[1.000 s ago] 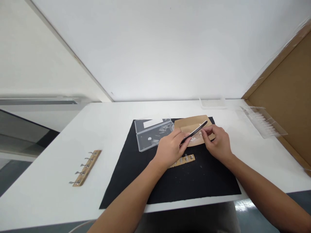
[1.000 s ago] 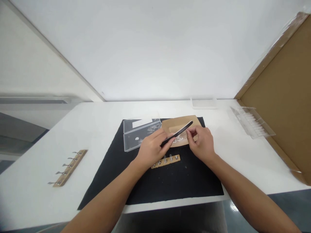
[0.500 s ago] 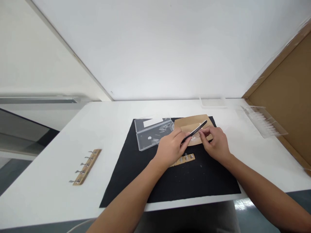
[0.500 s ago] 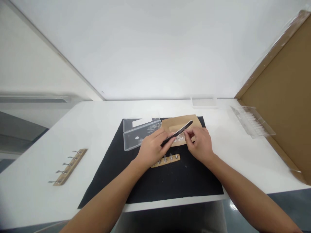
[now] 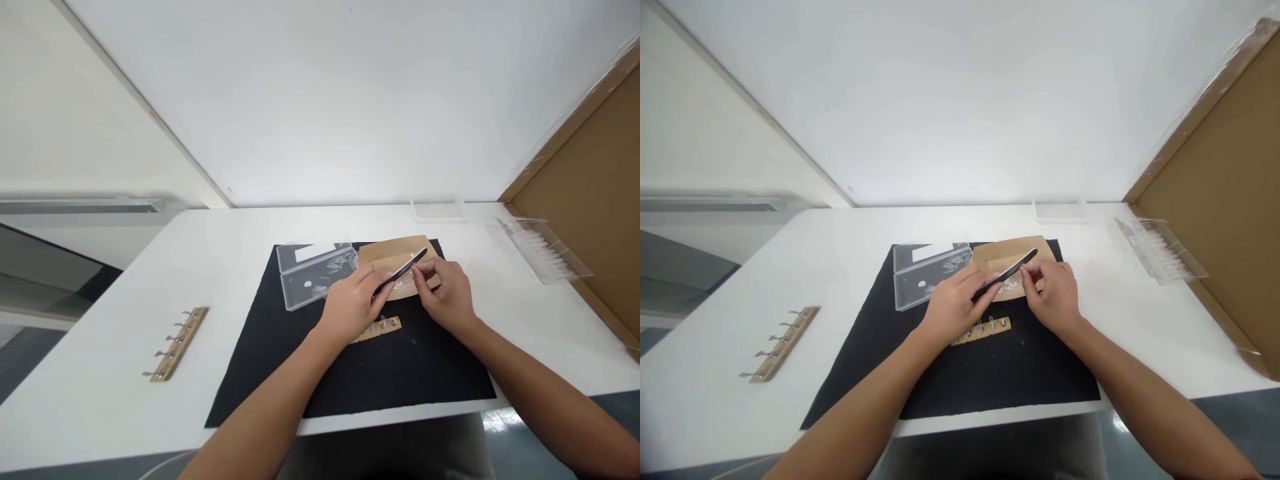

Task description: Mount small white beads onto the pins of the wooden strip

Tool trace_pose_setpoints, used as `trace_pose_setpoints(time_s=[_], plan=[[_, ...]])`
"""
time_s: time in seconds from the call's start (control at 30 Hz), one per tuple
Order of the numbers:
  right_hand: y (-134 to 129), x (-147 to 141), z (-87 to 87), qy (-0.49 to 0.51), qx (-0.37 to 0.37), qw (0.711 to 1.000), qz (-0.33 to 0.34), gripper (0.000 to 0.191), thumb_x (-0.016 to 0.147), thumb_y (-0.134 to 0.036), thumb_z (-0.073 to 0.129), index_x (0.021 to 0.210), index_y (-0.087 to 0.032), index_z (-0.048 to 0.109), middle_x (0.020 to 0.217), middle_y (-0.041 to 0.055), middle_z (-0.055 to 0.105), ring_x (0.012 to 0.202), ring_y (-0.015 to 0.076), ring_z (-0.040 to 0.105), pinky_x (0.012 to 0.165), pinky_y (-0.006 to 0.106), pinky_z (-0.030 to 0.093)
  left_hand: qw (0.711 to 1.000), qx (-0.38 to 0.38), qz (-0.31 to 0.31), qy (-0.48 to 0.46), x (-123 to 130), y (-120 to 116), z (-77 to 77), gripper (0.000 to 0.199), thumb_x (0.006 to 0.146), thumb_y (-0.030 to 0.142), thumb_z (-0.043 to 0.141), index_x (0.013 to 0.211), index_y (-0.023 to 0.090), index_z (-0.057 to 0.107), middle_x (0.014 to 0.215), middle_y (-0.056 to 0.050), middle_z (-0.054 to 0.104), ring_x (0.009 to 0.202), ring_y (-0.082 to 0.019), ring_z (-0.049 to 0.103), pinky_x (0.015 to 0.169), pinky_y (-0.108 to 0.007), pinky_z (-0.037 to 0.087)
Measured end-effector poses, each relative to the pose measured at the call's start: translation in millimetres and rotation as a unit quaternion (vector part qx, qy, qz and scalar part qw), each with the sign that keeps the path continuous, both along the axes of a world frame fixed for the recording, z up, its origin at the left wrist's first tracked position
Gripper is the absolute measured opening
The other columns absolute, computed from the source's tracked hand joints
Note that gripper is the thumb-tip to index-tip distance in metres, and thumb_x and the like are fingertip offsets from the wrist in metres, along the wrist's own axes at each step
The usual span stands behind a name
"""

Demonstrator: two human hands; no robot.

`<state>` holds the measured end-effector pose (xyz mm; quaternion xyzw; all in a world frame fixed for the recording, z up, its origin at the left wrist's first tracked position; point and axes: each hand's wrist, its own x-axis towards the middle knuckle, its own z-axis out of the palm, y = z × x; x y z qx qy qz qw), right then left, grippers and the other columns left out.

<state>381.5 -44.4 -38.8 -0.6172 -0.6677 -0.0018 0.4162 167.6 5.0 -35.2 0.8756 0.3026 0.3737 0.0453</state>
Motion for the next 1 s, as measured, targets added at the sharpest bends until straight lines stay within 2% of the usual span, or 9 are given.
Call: trace_pose_setpoints(time_s=[0.1, 0.27, 0.43, 0.63, 0.8, 1.0], plan=[[0.7, 1.0, -0.7, 0.001, 0.004, 1.0, -0.01, 0.017, 0.101, -0.037, 0.061, 0.09, -0.025, 0.065, 0.08, 0.0009, 0.074, 0.074, 0.0209, 0.069, 0.084, 0.042, 0.047, 1.0, 0.002, 0.0, 0.004, 0.6, -0.6, -1.2, 0.022, 0.106, 0.031, 0.057, 0.112, 0.017, 0.073, 0.088, -0.005, 0.071, 0.078, -0.017, 0.071, 0.067, -0.027, 0.056], [0.3, -1.6, -2.5, -0.027, 0.005, 0.999, 0.037, 0.017, 0.102, -0.033, 0.059, 0.089, -0.024, 0.063, 0.077, -0.0008, 0.072, 0.072, 0.0189, 0.069, 0.084, 0.041, 0.044, 1.0, -0.002, -0.007, -0.004, 1.3, -1.1, -0.9, 0.02, 0.105, 0.03, 0.058, 0.111, 0.017, 0.072, 0.091, -0.005, 0.073, 0.08, -0.017, 0.071, 0.068, -0.026, 0.056], [1.7, 1.0, -1.6, -0.018, 0.02, 1.0, -0.009, 0.016, 0.101, -0.033, 0.062, 0.088, -0.023, 0.063, 0.078, -0.0012, 0.073, 0.071, 0.0187, 0.068, 0.084, 0.04, 0.043, 1.0, -0.003, -0.008, 0.0, 0.6, -0.4, -0.6, 0.021, 0.105, 0.03, 0.059, 0.113, 0.016, 0.073, 0.088, -0.005, 0.072, 0.08, -0.018, 0.072, 0.069, -0.027, 0.057], [0.7, -0.4, -1.9, -0.035, 0.025, 0.999, 0.032, 0.015, 0.101, -0.03, 0.062, 0.088, -0.023, 0.062, 0.076, -0.0025, 0.071, 0.07, 0.0169, 0.067, 0.083, 0.038, 0.043, 1.0, -0.002, -0.007, -0.001, 0.3, -0.6, -0.3, 0.02, 0.105, 0.03, 0.059, 0.112, 0.017, 0.072, 0.091, -0.005, 0.073, 0.081, -0.017, 0.072, 0.069, -0.027, 0.057], [1.5, 1.9, -1.9, -0.024, 0.029, 0.999, -0.002, 0.016, 0.1, -0.032, 0.064, 0.087, -0.023, 0.063, 0.076, -0.0022, 0.071, 0.069, 0.0172, 0.067, 0.084, 0.038, 0.043, 1.0, 0.001, -0.005, 0.003, 0.3, -0.8, -0.8, 0.021, 0.105, 0.031, 0.059, 0.113, 0.017, 0.073, 0.088, -0.004, 0.071, 0.08, -0.017, 0.072, 0.068, -0.027, 0.056], [0.7, -1.5, -3.4, -0.032, 0.023, 0.998, 0.043, 0.014, 0.101, -0.03, 0.062, 0.088, -0.023, 0.062, 0.074, -0.0034, 0.07, 0.069, 0.0164, 0.067, 0.082, 0.038, 0.042, 1.0, -0.001, -0.007, -0.006, 0.3, -0.7, 0.0, 0.019, 0.105, 0.029, 0.06, 0.113, 0.017, 0.072, 0.091, -0.005, 0.073, 0.079, -0.016, 0.071, 0.068, -0.026, 0.056]])
